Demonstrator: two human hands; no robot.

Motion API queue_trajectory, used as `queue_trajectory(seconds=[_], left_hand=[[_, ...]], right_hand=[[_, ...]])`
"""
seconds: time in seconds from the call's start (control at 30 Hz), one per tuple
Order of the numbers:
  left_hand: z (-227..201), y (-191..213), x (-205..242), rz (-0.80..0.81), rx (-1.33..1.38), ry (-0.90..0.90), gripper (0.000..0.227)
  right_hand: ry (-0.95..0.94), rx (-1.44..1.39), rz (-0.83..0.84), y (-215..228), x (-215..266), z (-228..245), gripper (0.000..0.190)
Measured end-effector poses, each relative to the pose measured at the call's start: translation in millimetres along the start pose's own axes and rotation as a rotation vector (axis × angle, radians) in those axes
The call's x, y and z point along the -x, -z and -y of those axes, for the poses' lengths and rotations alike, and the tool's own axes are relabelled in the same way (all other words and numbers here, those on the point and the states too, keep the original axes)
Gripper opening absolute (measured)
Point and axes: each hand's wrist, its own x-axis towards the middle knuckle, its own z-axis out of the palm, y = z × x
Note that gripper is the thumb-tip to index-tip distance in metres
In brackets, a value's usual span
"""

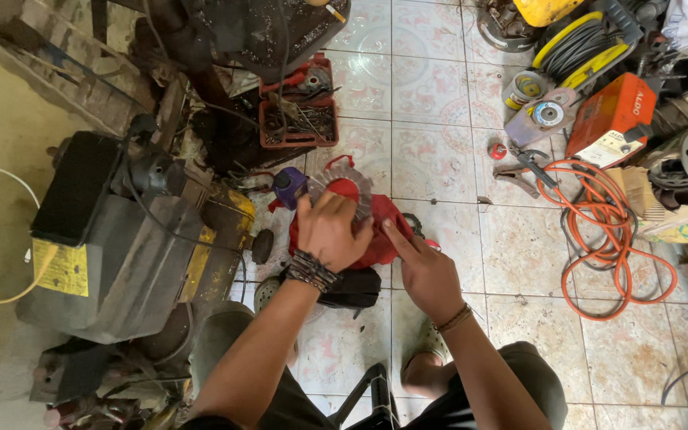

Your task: The person holds a circular metal part with a red cloth and uses a metal file to smooth its edges. They repeatedly rotate the part and file different sections while seated in a workshop.

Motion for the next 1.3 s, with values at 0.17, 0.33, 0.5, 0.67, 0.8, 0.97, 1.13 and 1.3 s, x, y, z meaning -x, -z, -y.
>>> queue_trajectory(seconds=[0.17,0.33,0.5,0.67,0.8,0.97,1.13,1.3], left_hand=[[25.1,29.5,-12.1,-0.103,-0.080,0.081,0.022],[18.7,22.4,-7.1,-0.069,-0.028,-0.003,0.021],[1.9,16.7,-7.1,-0.051,0.041,-0.092,0.020],[-11.4,11.1,3.1,-0.026,0.127,-0.164,0.021],[-25.3,13.8,4.9,-0.003,0.208,-0.312,0.019],[-41.9,16.0,9.8,0.039,0.316,-0.412,0.020],[-44.0,14.9,12.7,0.070,0.326,-0.466,0.019],[-46.1,19.5,12.5,0.034,0.218,-0.330,0.038]], right_hand=[[-0.020,0.058,0.087,-7.4,12.2,-23.9,0.067],[-0.024,-0.172,-0.036,-1.9,7.5,-15.9,0.065],[0.053,-0.395,-0.214,-9.9,2.6,-13.7,0.062],[0.012,-0.689,-0.381,-30.7,5.4,-31.3,0.054],[-0.118,-1.013,-0.456,-30.5,6.0,-31.6,0.057],[-0.146,-1.135,-0.461,-28.5,3.4,-25.3,0.061],[-0.252,-1.151,-0.447,-34.6,0.6,-28.4,0.070],[-0.456,-1.259,-0.479,-25.0,-2.0,-28.8,0.072]])
